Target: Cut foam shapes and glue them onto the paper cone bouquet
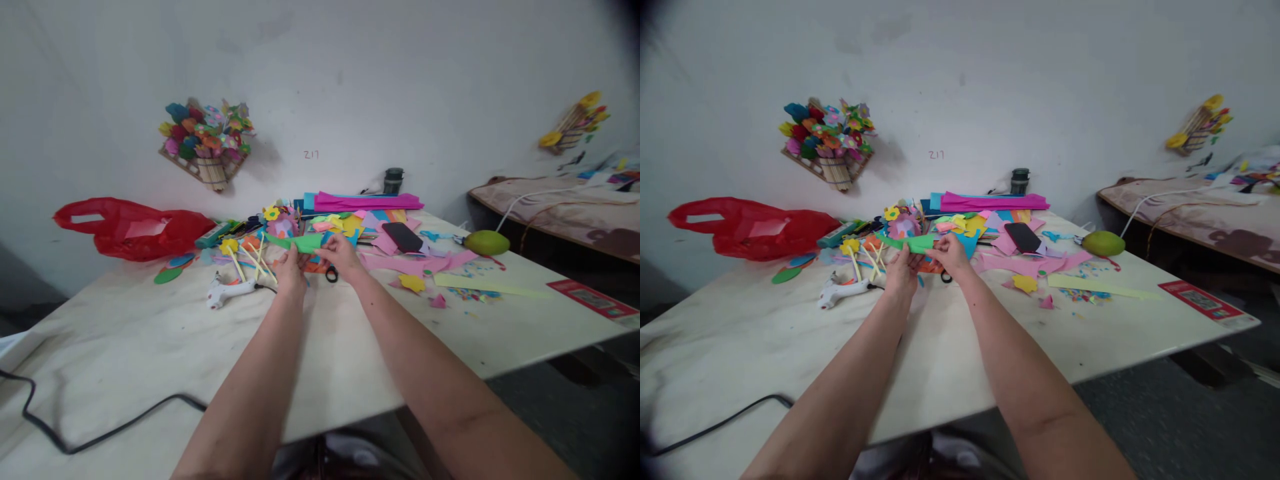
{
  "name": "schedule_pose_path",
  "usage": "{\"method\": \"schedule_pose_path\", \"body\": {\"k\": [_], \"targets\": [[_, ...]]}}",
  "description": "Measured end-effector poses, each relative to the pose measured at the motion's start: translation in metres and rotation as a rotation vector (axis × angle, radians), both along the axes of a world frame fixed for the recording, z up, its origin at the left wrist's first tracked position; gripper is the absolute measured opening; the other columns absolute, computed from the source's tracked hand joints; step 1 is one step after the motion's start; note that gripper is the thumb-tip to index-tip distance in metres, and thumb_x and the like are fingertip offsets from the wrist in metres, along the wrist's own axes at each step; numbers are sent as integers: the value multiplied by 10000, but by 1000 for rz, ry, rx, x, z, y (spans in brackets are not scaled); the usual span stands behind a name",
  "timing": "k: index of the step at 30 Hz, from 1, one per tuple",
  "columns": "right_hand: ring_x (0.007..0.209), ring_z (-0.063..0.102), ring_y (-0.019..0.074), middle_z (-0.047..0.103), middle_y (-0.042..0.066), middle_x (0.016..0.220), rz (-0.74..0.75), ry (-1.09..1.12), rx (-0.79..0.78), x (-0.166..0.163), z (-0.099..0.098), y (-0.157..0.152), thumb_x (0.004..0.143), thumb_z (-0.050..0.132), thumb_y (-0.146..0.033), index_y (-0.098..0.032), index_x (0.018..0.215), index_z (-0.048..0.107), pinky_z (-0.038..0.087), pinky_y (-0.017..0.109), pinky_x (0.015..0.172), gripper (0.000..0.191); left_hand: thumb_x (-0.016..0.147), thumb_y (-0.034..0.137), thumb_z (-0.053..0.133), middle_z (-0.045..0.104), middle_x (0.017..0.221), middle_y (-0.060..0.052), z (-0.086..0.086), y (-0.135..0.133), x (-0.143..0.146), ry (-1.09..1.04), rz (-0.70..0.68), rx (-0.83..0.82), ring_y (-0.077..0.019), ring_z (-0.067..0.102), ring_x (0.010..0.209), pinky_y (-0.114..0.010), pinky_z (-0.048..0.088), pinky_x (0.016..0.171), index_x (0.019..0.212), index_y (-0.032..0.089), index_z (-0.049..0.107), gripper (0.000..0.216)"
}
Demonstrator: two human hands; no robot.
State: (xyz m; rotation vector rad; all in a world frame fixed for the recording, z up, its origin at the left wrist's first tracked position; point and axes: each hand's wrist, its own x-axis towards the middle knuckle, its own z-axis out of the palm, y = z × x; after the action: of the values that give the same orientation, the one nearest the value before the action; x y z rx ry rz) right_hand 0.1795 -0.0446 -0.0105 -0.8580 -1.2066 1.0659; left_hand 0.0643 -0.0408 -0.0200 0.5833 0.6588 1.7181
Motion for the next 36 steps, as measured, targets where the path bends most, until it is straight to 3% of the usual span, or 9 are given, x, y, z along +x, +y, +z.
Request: {"method": "schedule_pose_path", "body": {"k": [5, 11, 18, 25, 36], "targets": [[487, 545, 109, 603, -45, 686, 15, -54, 81, -2, 2, -1, 555, 788, -203, -221, 790, 523, 385, 219, 415, 355, 692, 380, 743, 671, 641, -9, -1, 4, -2, 32, -20, 17, -146, 674, 632, -300, 516, 744, 732, 167, 545, 294], [506, 472, 96, 560, -39, 597, -15, -137, 123, -2, -5, 6, 565, 753, -210, -187, 754, 653, 384, 228, 466, 215, 713, 342, 732, 676, 649, -6, 1, 0, 2, 28, -56, 34, -119, 648, 585, -248, 496, 672, 796, 163, 565, 258], [595, 530, 134, 587, -12, 600, -77, -162, 157, 0, -11, 12, 548, 759, -352, -171, 721, 690, 409, 256, 528, 259, 730, 316, 722, 702, 718, -21, 4, -4, 7, 42, -76, 50, -126, 668, 631, -274, 512, 741, 847, 158, 598, 233], [498, 481, 108, 565, -30, 545, -104, -126, 129, -1, -12, 11, 590, 718, -383, -183, 615, 637, 377, 246, 477, 218, 707, 328, 745, 704, 713, -31, 1, -2, 8, 42, -113, 62, -180, 702, 756, -336, 524, 828, 843, 164, 609, 253], [433, 409, 90, 466, -56, 452, -138, -107, 80, -2, -7, 6, 639, 689, -440, -197, 555, 515, 316, 235, 458, 311, 487, 258, 869, 716, 812, -52, -2, -2, 10, 76, -152, 168, -167, 683, 777, -336, 497, 874, 802, 131, 666, 396]]}}
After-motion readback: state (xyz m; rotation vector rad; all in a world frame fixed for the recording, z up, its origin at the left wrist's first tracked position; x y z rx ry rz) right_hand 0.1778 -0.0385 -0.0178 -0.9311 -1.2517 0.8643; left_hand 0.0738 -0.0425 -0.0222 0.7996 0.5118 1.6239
